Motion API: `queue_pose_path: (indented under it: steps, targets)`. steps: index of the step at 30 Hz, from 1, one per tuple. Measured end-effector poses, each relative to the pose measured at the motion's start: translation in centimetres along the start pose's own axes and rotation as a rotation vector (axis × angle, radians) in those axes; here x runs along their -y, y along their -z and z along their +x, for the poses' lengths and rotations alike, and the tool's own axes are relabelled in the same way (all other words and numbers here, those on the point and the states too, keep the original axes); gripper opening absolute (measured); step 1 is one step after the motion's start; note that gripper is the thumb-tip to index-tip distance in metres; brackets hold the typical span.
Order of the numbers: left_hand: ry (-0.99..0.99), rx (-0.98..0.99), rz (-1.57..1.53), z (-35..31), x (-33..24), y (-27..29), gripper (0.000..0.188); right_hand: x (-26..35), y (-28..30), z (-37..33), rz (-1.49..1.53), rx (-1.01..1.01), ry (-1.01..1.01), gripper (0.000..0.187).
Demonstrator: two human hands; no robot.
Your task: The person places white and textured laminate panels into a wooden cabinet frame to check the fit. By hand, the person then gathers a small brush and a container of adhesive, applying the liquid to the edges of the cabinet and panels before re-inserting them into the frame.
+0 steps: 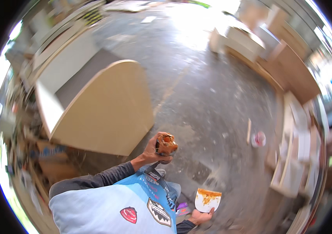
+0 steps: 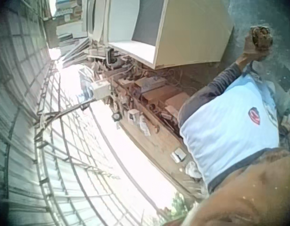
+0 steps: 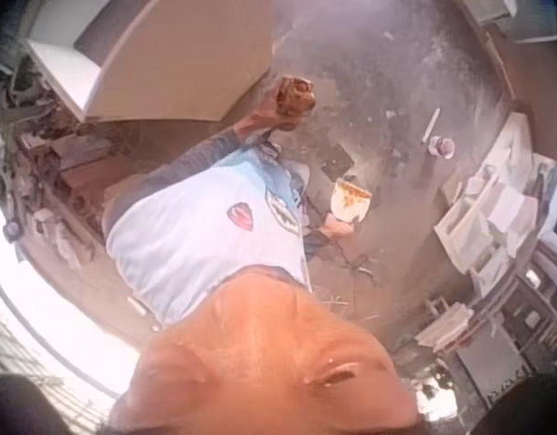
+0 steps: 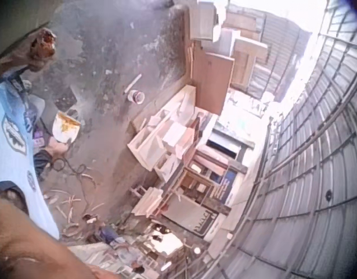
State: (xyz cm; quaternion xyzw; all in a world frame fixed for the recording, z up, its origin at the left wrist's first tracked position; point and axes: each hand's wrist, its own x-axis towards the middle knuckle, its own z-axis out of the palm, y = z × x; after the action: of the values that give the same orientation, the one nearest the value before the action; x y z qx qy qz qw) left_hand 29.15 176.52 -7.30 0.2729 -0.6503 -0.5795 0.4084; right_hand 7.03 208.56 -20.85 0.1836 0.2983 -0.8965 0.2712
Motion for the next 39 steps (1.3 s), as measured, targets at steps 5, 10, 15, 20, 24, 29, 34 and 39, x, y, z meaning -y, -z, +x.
queue_pose_path:
  steps: [5,10,15,20,24,29,34,39]
  targets:
    - [-0.114,-0.37,0.18,-3.7,2.6,-2.4,0.081,0.5,-3.8,13.7,-0.158,0.058,-0.312,0.054]
    - [-0.129,-0.739,0.347,-3.5,1.9,-4.0,0.082,-2.6,-14.8,20.8,-0.31,0.216,-0.593,0.053]
    - [-0.108,-1.127,0.238,-4.8,1.8,-7.5,0.077,-6.8,-22.1,26.9,-0.447,0.382,-0.867,0.053]
    - [-0.138,-1.474,0.157,-7.2,0.9,-10.8,0.072,-11.9,-28.1,27.4,-0.732,0.736,-1.091,0.06]
    - [-0.158,-1.755,0.173,-10.3,1.1,-13.7,0.072,-16.4,-29.9,25.8,-0.944,0.925,-1.219,0.058]
    - [-0.128,-2.084,0.323,-16.9,1.7,-16.3,0.077,-23.1,-26.7,23.6,-1.144,0.97,-1.435,0.056]
    - [-0.219,-2.369,0.322,-24.6,-1.0,-17.1,0.08,-26.4,-21.5,14.8,-1.342,1.064,-1.56,0.049]
    - [-0.305,-2.53,0.435,-35.1,-4.0,-12.6,0.076,-29.5,-16.5,9.2,-1.209,2.741,-0.039,0.033]
